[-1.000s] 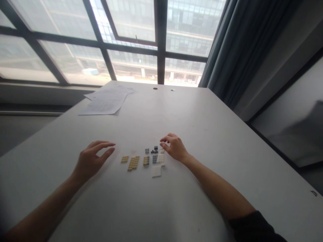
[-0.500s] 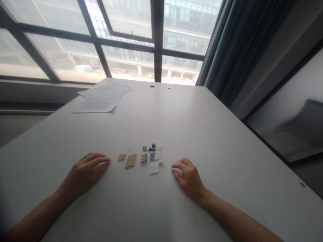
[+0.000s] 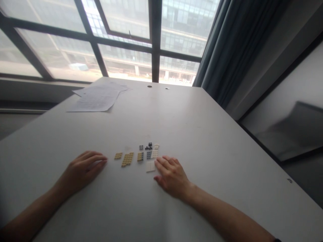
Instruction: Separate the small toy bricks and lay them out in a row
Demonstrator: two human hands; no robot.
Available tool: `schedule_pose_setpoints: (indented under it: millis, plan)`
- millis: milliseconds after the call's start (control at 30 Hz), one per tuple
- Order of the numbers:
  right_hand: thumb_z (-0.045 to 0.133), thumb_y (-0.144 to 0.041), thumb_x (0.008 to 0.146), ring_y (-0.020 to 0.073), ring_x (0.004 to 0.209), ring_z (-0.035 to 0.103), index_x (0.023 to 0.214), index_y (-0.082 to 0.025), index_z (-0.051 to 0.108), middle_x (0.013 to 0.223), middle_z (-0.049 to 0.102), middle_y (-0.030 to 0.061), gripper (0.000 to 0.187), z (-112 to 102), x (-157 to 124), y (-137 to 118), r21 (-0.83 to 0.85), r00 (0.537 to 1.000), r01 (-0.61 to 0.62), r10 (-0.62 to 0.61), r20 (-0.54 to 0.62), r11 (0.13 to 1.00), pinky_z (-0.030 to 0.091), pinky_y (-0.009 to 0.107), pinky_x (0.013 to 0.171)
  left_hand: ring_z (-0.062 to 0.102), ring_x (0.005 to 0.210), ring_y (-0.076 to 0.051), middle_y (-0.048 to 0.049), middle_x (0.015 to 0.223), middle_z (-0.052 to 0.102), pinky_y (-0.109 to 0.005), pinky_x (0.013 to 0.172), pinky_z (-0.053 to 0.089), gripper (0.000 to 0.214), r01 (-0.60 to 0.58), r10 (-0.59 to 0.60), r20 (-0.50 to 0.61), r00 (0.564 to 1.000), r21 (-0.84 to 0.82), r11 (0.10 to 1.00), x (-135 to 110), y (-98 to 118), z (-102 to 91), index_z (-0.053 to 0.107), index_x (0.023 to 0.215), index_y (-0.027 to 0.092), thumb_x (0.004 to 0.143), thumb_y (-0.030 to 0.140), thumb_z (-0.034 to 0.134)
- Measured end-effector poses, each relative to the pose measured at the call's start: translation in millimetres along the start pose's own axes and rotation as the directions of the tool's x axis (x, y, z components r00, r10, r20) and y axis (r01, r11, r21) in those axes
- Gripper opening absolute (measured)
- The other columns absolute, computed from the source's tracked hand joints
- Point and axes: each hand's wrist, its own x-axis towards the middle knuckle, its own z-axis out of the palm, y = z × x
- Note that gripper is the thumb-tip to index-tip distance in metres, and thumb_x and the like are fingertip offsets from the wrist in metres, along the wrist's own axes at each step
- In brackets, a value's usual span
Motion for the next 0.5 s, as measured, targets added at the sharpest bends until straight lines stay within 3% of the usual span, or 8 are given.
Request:
schedule_pose_setpoints:
  millis: [167, 500]
  plan:
    - [0.051, -0.038, 0.091, 0.026, 0.123, 0.047, 0.131, -0.018, 0.052, 0.132, 0.057, 0.0102, 0.045, -9, -12, 9, -0.006, 0.997, -0.065, 0.066, 0.028, 0.998, 0.037, 0.044, 0.103, 0.061, 0.086, -0.019, -0.0054, 0.089, 0.068, -0.031, 0.08, 0.048, 0.018, -0.004, 0.004, 0.034, 0.999, -0.019, 1.0, 2, 1, -2.7, 0.067, 0.086, 0.021, 0.086, 0.033, 0.053]
    - [0.046, -0.033, 0.093, 0.0249, 0.118, 0.054, 0.117, -0.021, 0.062, 0.121, 0.064, 0.0094, 0.032, -48, -91, 106, -0.126, 0.948, -0.305, 0.288, -0.136, 0.944, 0.044, 0.046, 0.098, 0.062, 0.085, -0.02, -0.0021, 0.088, 0.069, -0.031, 0.078, 0.049, 0.015, 0.014, -0.013, 0.027, 1.0, -0.048, 0.999, 2, 1, -2.1, 0.067, 0.085, 0.026, 0.083, 0.035, 0.055]
